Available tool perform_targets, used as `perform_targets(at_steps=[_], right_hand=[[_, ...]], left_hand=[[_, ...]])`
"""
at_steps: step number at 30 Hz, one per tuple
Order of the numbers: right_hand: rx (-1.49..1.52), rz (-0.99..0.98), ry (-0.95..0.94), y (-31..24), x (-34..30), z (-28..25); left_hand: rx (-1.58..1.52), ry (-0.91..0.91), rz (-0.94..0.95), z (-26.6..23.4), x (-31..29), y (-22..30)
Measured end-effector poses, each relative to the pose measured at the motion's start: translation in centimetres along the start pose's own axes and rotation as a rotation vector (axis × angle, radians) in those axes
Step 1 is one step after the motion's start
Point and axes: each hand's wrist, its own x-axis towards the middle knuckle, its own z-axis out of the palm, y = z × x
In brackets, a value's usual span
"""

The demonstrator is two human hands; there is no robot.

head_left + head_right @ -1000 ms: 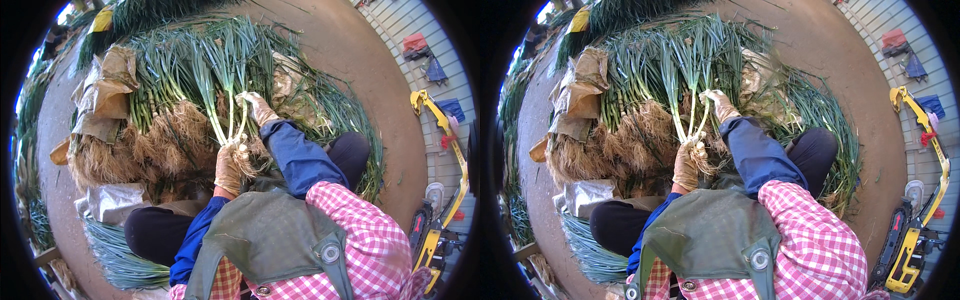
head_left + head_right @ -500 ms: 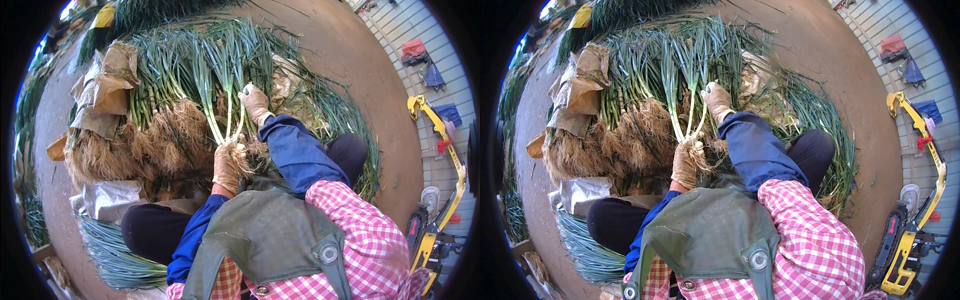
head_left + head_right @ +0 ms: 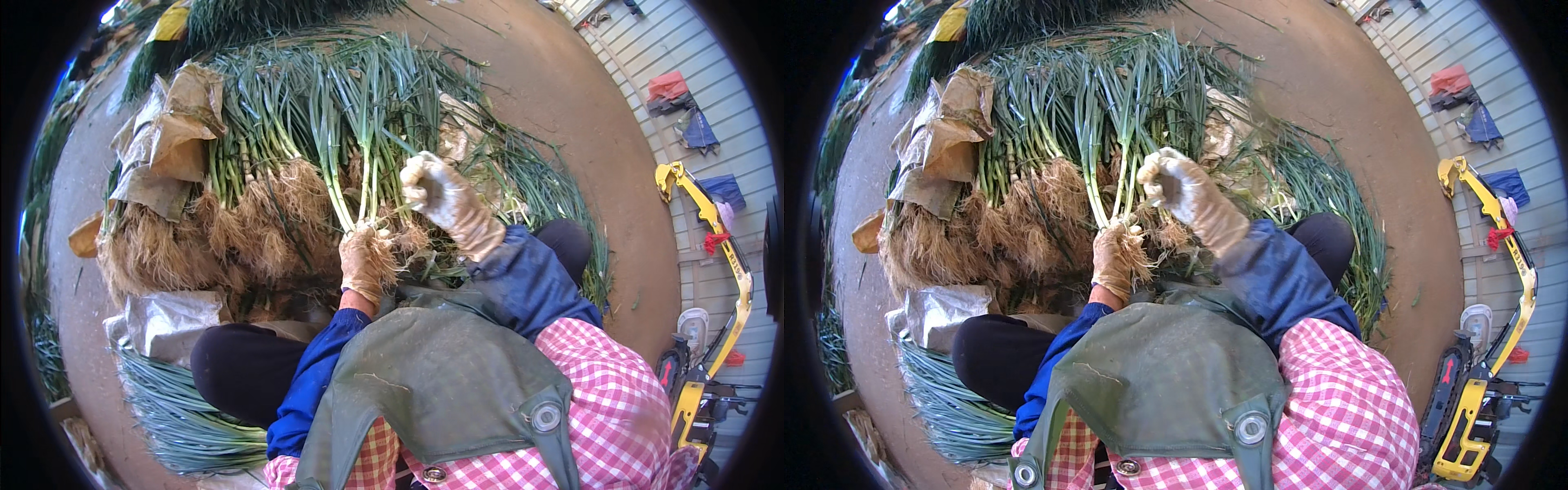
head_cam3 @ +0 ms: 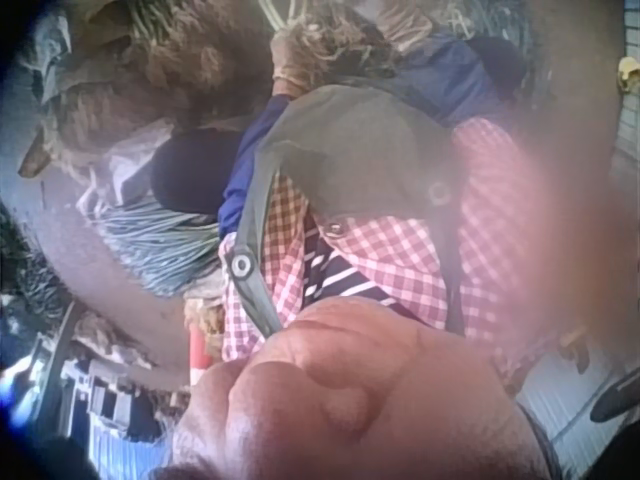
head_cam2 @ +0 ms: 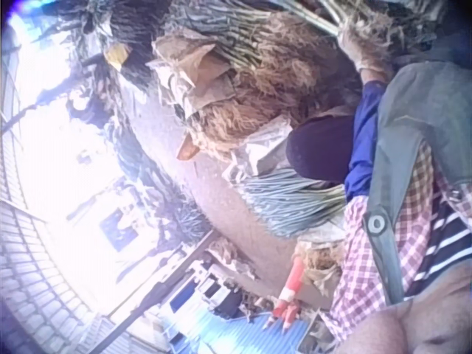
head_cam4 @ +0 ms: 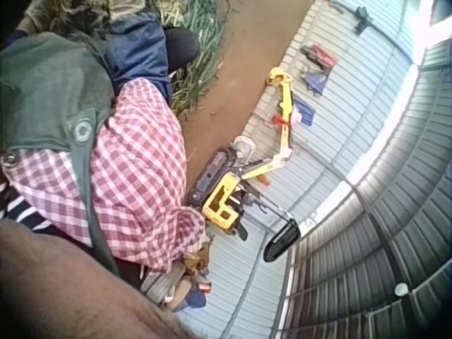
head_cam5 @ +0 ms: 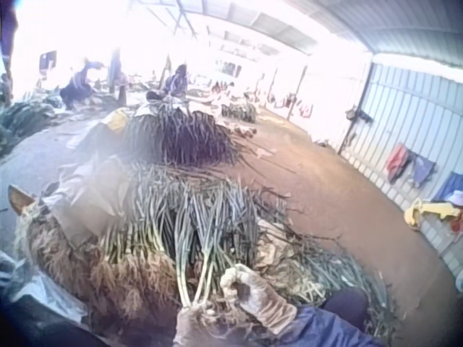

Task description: The person cleans scallions by hand, pulling off outer layers and shaking the stalks before placing them in a pile.

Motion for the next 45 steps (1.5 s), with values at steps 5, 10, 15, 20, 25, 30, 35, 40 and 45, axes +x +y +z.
perform_targets(at_steps=[5,10,15,20,25,30,35,40,45], right_hand=[[-0.03,-0.079,0.029,-7.4,-3.8,-0.6],[-1.24,0.147,0.424,-20.7,-10.1,-14.2],[-2.325,0.509,0.588,-17.2,-10.3,-15.6],[-0.772,0.529,0.182,0.6,-1.2,-6.2],[0.085,0.367,0.24,7.0,1.4,-7.5],[0.329,0.342,0.3,6.1,2.1,-9.4],[0.249,0.341,0.167,7.6,1.2,-5.8],[-0.423,0.627,-0.053,5.6,0.6,-5.1],[-0.73,0.556,0.004,7.0,0.3,-4.3]], left_hand=[[0.0,0.005,0.027,-0.9,0.4,0.0],[-0.016,-0.182,-0.022,0.7,0.0,0.1],[-0.144,-0.123,-0.082,1.6,-1.0,1.0],[-0.128,-0.168,-0.057,-0.1,-2.0,2.5],[-0.209,-0.283,-0.165,2.0,-1.9,1.8],[-0.242,-0.392,-0.148,-0.2,0.1,0.6],[-0.244,-0.301,-0.182,-0.6,0.2,0.6],[-0.205,-0.264,-0.151,1.1,0.2,0.8],[-0.069,-0.022,-0.157,-0.1,1.3,0.1]])
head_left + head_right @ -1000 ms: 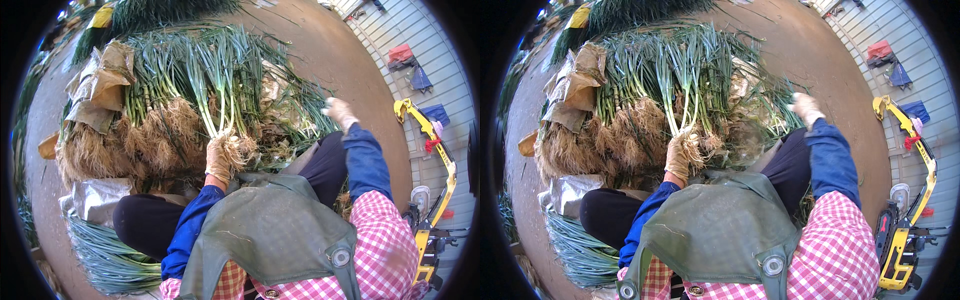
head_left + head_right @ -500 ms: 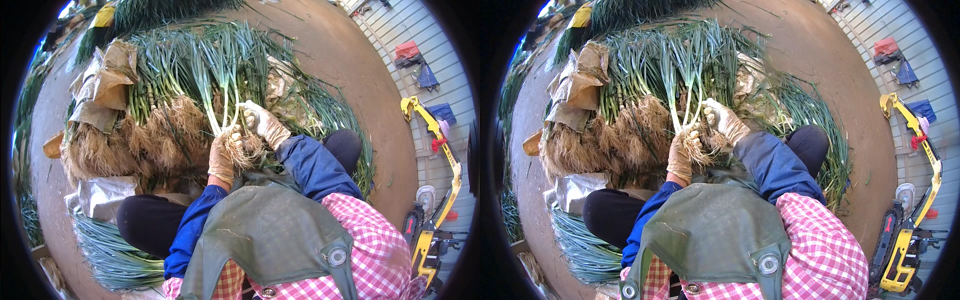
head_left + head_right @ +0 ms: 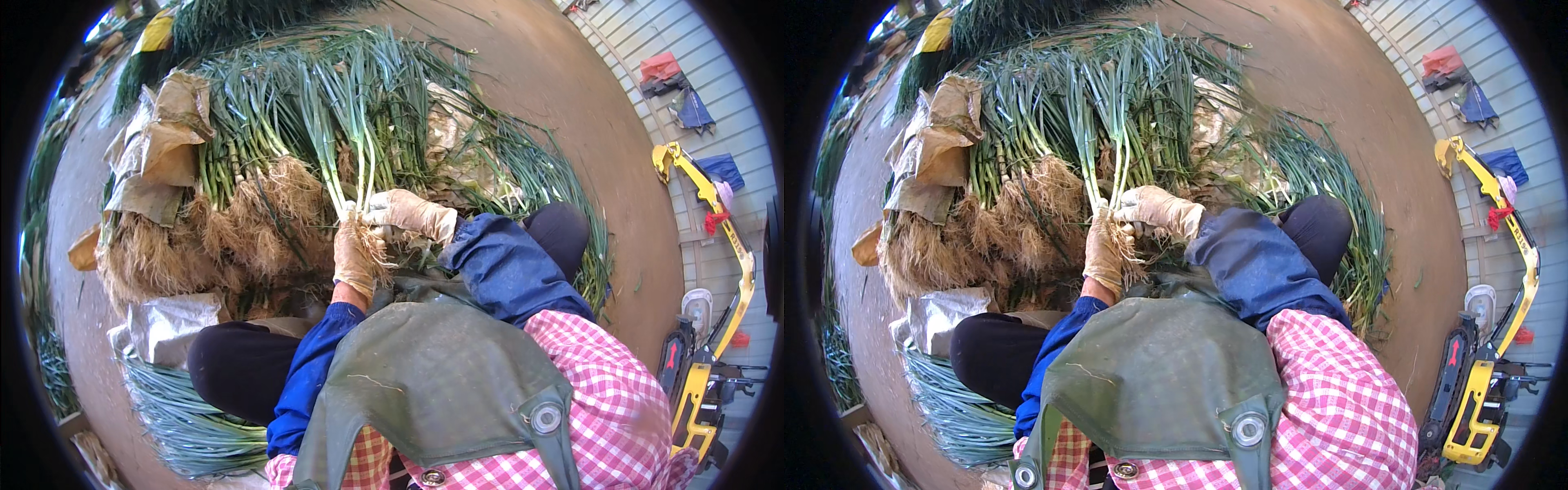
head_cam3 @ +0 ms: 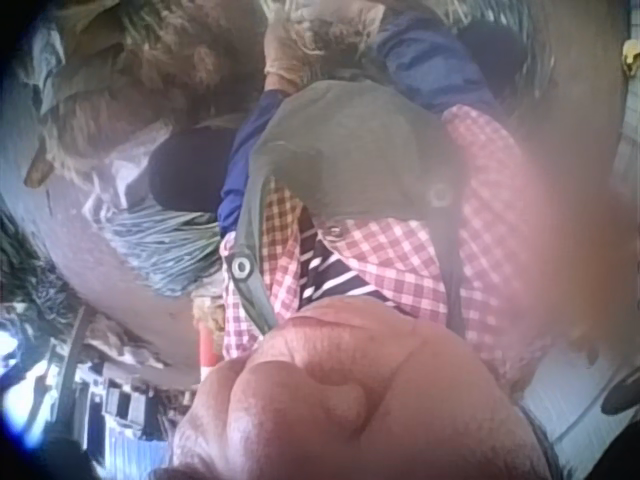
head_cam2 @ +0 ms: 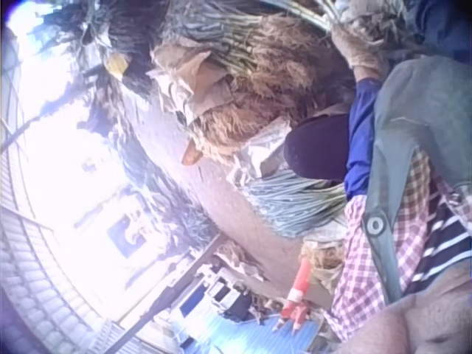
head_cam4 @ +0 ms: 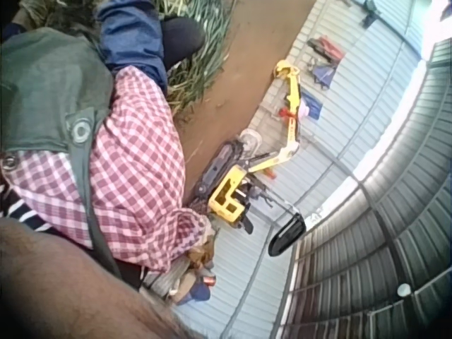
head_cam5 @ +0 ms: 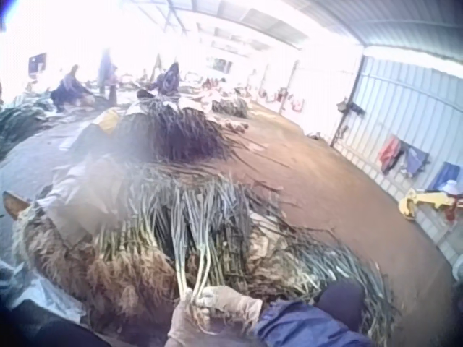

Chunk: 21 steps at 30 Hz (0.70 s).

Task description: The person cleans scallions by hand, pulling off outer layers and shaking the stalks before placing them in a pile.

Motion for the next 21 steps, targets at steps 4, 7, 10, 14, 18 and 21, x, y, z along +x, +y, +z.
perform_targets(at_steps=[4,7,10,14,18,21], right_hand=[[-0.8,-0.184,-0.038,-0.8,-1.4,-1.6],[-0.675,0.168,-0.37,-2.4,-3.9,-1.4],[-1.219,0.416,-0.398,-1.8,-6.1,-6.5],[-1.874,0.752,-0.317,0.4,-6.2,-14.3],[-1.236,0.395,0.148,0.8,-1.5,-8.9],[-0.729,0.291,0.219,8.0,0.9,-9.4]], left_hand=[[0.28,0.098,-0.014,1.0,-0.8,-0.4],[0.278,0.167,0.112,-0.1,0.0,-0.1],[0.167,0.088,0.011,0.2,-0.2,0.7],[0.066,-0.187,-0.155,1.4,-0.5,-0.3],[0.057,-0.373,-0.148,1.6,-4.0,1.9],[-0.012,-0.378,0.012,5.7,-3.9,0.8]])
